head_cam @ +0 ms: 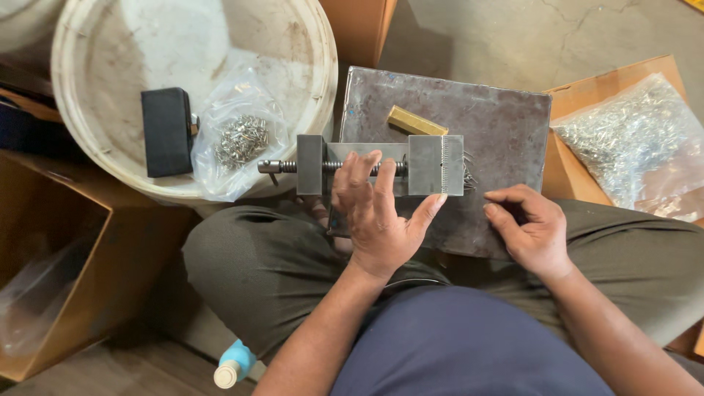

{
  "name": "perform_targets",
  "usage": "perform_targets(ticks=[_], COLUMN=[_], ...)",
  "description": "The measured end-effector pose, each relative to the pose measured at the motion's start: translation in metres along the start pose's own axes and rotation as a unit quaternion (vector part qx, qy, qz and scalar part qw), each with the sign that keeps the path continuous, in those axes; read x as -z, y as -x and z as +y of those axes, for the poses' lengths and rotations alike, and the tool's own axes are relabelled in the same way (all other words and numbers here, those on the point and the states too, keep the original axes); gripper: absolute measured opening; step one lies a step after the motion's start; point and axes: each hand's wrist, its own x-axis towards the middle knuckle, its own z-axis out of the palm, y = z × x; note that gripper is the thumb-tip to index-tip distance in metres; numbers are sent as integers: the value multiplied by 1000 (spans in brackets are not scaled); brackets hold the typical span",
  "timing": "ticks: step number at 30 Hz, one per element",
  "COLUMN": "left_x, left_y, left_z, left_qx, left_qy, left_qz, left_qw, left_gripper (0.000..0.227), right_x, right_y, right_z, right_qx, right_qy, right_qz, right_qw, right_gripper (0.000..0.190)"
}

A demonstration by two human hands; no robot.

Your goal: The person sits cross-legged on the floor and uses a bench vise to assemble small metal parts. They pick up metal pins and rods, insert them into the vise, and tighten the mechanism to secure the components.

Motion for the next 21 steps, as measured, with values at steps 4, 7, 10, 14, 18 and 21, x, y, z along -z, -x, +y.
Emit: perform_targets(ticks=[4,7,10,14,18,21], left_x=[-1,-2,-2,-4,-7,-8], left_y=[-2,-2,-2,0,0,-1], left_z=[7,13,17,22,24,26], left_qx=[2,9,16,30,51,67], left_qy=[12,14,25,34,49,54], left_qz=[8,4,-3,-7,-13,-17], left_qw=[1000,1000,1000,999,997,996], left_gripper=[76,75,74,73,73,73], right_x=[0,0,0,2,3,4], right_y=[3,1,-1,-1,-2,-2], right_z=[3,-1,-6,-9,-10,-12], right_qx=[32,38,30,21,52,26], right_qy=[39,62,63,56,58,59], right_qz=[0,-9,-14,-22,-21,-34], right_qw=[999,997,997,998,997,997], right_gripper=[15,18,20,21,20,20])
